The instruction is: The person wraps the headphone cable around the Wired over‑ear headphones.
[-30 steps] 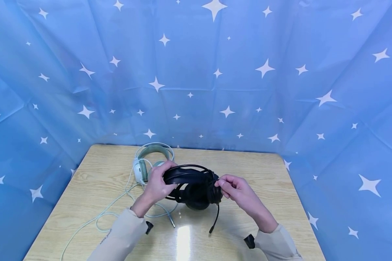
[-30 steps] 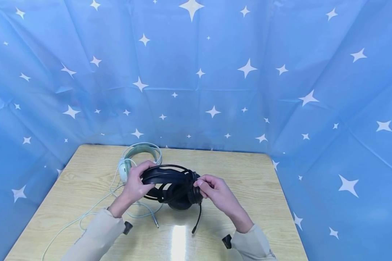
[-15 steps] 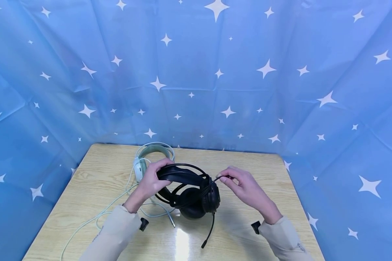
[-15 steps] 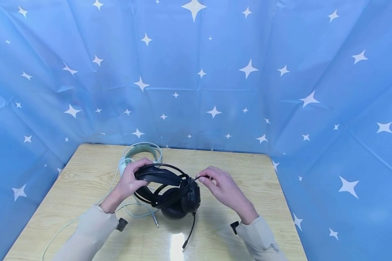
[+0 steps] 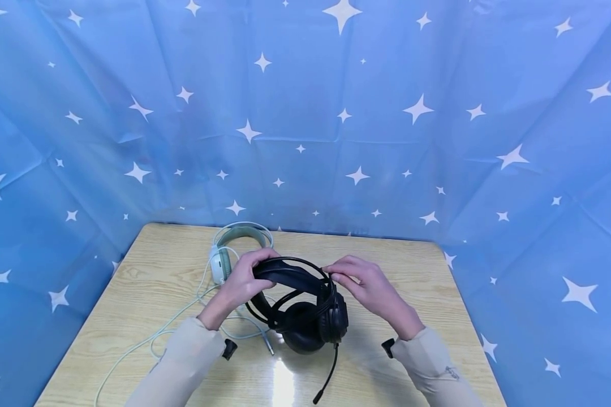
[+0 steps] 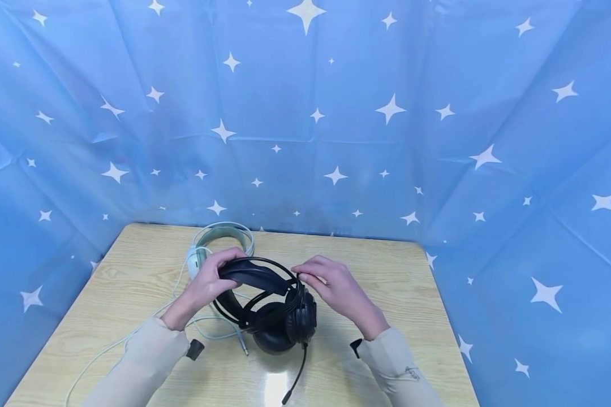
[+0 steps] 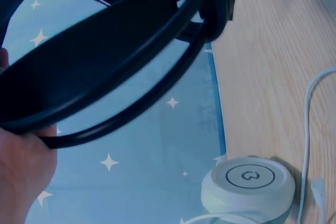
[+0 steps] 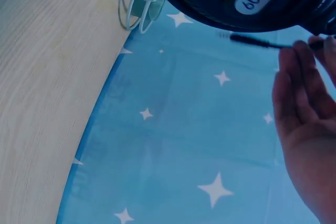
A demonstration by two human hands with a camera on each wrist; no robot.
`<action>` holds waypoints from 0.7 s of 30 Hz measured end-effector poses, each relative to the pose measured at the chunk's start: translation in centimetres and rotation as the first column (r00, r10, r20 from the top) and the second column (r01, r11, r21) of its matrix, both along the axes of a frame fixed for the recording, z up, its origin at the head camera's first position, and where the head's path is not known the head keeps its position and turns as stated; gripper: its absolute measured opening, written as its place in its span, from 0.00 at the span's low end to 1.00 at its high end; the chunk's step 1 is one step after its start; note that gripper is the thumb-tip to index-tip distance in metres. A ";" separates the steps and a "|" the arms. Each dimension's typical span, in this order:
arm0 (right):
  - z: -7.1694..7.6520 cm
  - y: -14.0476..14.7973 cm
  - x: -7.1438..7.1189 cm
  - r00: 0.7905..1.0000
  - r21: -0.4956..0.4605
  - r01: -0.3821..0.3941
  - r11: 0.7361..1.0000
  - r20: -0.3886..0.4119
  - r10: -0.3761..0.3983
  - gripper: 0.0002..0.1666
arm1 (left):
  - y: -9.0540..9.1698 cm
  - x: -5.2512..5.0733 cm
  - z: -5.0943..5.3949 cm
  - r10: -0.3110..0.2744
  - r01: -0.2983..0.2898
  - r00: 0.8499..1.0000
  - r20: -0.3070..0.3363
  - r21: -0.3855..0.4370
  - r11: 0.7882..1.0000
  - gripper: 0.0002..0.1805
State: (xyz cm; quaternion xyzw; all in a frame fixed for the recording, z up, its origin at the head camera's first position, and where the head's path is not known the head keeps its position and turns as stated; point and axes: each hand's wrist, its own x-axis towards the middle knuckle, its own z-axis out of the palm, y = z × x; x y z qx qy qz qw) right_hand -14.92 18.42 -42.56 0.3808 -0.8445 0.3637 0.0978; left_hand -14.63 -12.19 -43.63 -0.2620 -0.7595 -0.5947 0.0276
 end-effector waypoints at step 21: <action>-1.4 -1.1 0.1 0.794 -0.115 0.146 0.983 0.606 -0.047 0.30 | 2.0 -1.0 0.3 0.182 -0.171 0.981 0.071 -0.145 0.975 0.15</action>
